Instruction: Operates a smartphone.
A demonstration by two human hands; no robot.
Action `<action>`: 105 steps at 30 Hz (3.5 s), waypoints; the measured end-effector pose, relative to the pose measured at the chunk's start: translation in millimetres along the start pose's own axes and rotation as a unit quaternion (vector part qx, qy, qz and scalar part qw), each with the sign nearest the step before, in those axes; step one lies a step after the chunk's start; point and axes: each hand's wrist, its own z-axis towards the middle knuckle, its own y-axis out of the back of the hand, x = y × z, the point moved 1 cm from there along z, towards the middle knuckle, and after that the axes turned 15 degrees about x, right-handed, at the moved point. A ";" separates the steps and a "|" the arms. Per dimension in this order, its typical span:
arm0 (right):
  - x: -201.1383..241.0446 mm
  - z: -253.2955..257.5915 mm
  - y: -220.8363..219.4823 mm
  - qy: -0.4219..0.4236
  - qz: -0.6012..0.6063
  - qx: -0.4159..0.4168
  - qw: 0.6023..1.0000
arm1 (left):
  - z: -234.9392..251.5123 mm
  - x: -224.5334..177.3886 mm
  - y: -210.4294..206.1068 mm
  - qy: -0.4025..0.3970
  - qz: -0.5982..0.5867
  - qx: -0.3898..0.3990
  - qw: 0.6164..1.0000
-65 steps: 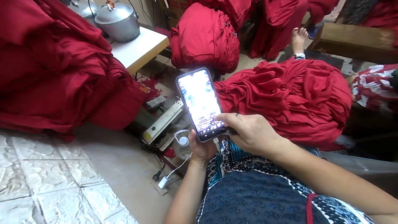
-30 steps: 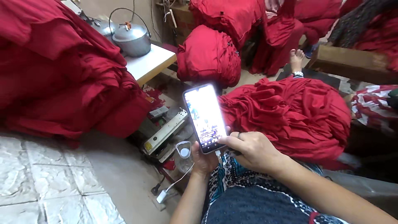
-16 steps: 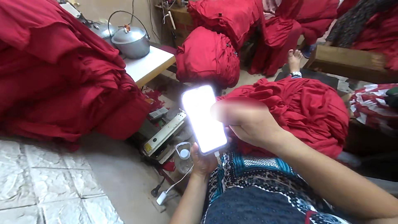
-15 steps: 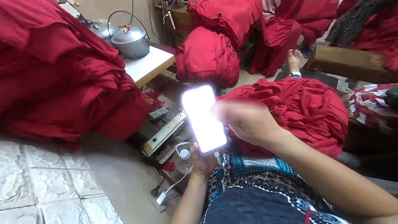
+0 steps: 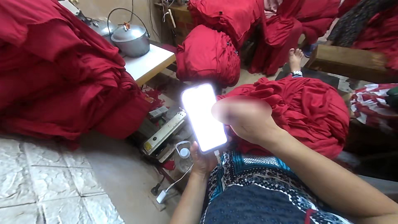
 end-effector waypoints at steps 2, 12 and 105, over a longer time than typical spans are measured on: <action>-1.8 -2.2 -1.8 -0.010 0.015 -0.002 1.000 | -1.5 -0.2 1.3 0.000 0.002 -0.003 1.000; 3.8 -17.3 -13.4 -0.055 0.096 0.024 0.994 | -2.4 -0.2 0.2 -0.012 0.036 -0.046 0.998; 6.2 -48.5 -31.1 -0.007 0.162 0.053 0.985 | -2.0 -3.8 3.2 -0.018 0.027 -0.029 0.999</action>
